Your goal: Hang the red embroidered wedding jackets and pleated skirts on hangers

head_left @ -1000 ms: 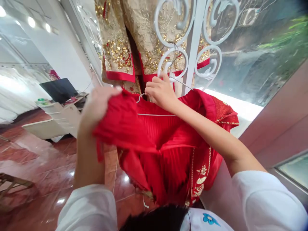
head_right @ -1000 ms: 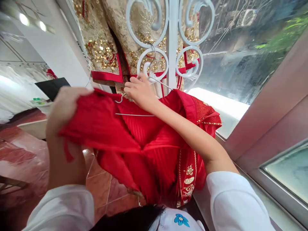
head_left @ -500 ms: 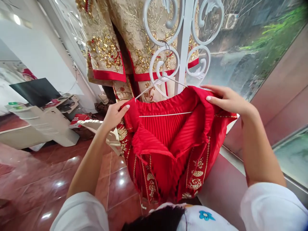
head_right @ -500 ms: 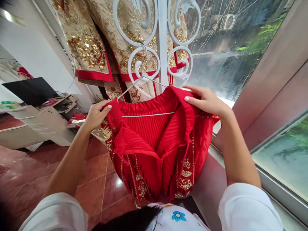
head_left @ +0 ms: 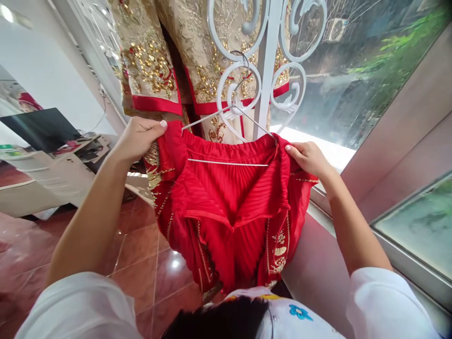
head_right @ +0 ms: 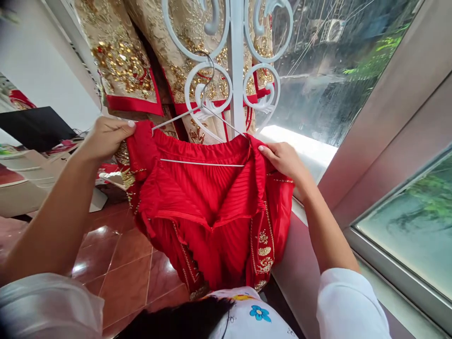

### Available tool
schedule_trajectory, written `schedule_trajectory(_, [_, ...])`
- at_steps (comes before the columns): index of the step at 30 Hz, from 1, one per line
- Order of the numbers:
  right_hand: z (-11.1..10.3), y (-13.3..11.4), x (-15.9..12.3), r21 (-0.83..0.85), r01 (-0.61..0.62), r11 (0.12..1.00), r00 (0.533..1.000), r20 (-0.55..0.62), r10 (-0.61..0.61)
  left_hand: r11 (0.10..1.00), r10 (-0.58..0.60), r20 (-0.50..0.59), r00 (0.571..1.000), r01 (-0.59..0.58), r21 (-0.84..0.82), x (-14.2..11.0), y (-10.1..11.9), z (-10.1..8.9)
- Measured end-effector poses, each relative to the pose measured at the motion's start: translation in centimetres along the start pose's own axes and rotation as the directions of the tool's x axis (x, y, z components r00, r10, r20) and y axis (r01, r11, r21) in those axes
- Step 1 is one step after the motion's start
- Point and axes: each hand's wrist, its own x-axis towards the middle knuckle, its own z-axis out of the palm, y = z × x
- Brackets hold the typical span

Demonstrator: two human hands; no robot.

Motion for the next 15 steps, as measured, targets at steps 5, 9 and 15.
schedule_trajectory(5, [0.2, -5.6, 3.4, 0.015, 0.122, 0.992, 0.968, -0.223, -0.116, 0.989, -0.116, 0.041, 0.992, 0.119, -0.091, -0.2, -0.7, 0.3])
schedule_trajectory(9, [3.1, -7.4, 6.0, -0.131, 0.136, 0.982, 0.930, -0.326, -0.172, 0.980, -0.150, -0.018, 0.988, 0.147, -0.134, 0.3, -0.2, 0.2])
schedule_trajectory(15, [3.3, -6.3, 6.7, -0.315, 0.186, 0.931, 0.953, -0.172, -0.248, 0.986, -0.082, -0.179, 0.980, 0.106, 0.129, 3.1, 2.0, -0.1])
